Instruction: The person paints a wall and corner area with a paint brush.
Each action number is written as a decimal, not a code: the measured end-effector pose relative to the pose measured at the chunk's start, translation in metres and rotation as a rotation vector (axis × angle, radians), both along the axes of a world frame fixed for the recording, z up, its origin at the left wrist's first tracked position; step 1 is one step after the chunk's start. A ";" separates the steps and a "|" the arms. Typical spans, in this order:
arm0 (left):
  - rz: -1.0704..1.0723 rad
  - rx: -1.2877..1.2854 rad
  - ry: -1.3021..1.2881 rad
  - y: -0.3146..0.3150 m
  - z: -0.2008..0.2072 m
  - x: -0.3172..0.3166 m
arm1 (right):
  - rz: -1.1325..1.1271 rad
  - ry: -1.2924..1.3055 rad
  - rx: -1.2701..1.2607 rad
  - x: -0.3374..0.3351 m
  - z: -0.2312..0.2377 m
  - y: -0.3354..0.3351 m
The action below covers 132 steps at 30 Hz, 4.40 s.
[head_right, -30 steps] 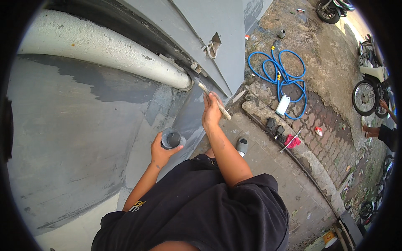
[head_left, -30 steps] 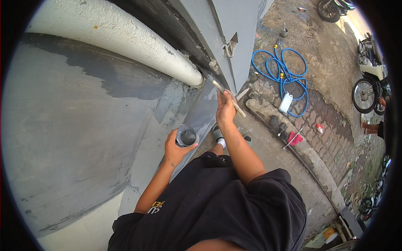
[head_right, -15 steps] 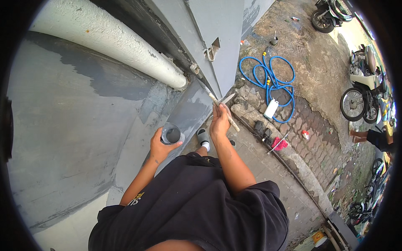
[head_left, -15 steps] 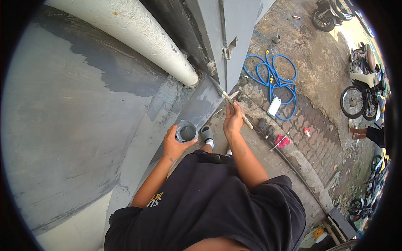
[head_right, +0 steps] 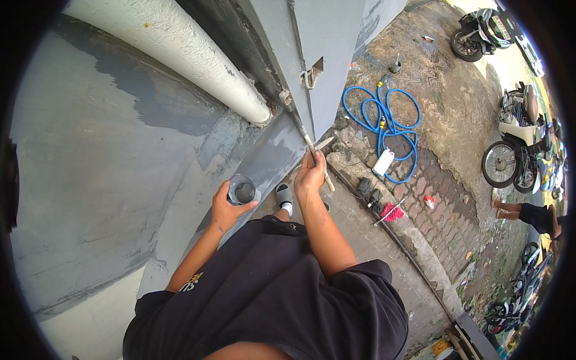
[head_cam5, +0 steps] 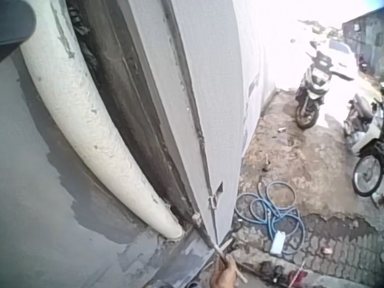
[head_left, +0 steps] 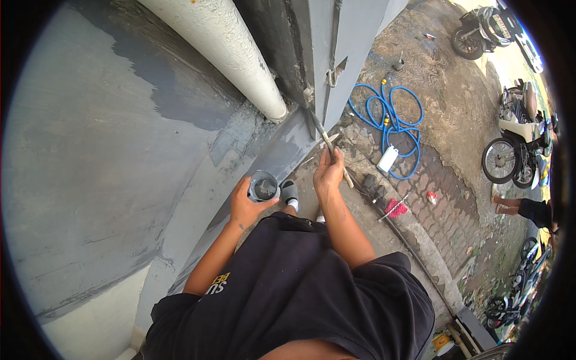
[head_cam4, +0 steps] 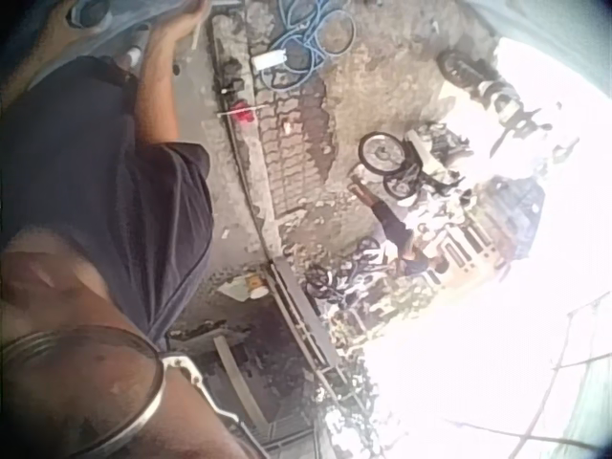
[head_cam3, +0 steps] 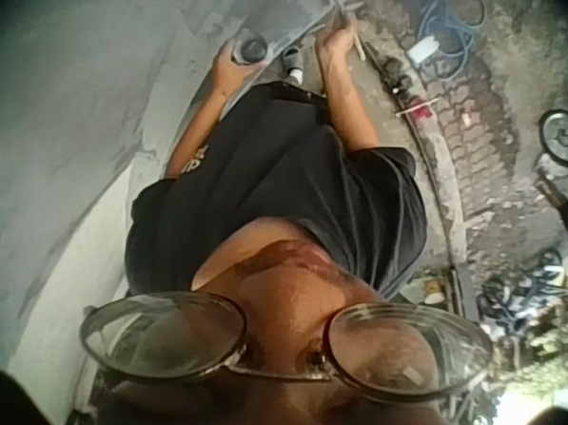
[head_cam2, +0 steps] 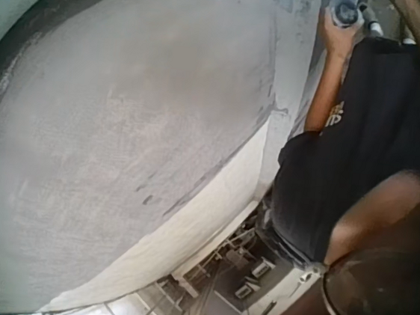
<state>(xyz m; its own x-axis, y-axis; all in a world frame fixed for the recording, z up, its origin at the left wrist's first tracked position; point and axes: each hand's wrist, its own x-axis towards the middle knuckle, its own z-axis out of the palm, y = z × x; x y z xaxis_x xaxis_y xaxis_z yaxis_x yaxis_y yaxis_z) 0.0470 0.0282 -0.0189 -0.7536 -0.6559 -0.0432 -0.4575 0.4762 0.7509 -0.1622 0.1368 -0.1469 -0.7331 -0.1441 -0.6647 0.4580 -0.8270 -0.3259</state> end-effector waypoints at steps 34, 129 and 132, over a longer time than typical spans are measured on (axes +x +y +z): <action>0.049 0.041 0.055 0.019 -0.008 0.002 | 0.064 -0.012 -0.230 -0.020 0.078 0.010; -0.303 0.147 0.321 -0.104 -0.027 -0.052 | -0.374 1.642 1.599 0.024 0.301 -0.035; -0.290 0.084 0.319 -0.103 -0.030 -0.047 | -0.327 1.658 1.619 0.037 0.302 -0.028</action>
<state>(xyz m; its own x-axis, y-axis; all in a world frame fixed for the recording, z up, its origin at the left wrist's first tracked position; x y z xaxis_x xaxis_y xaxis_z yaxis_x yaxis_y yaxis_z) -0.0005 -0.0749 -0.0486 -0.8905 -0.4192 0.1768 -0.0531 0.4818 0.8747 -0.1251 0.1090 0.1549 -0.4487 -0.1161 0.8861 -0.8295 0.4231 -0.3646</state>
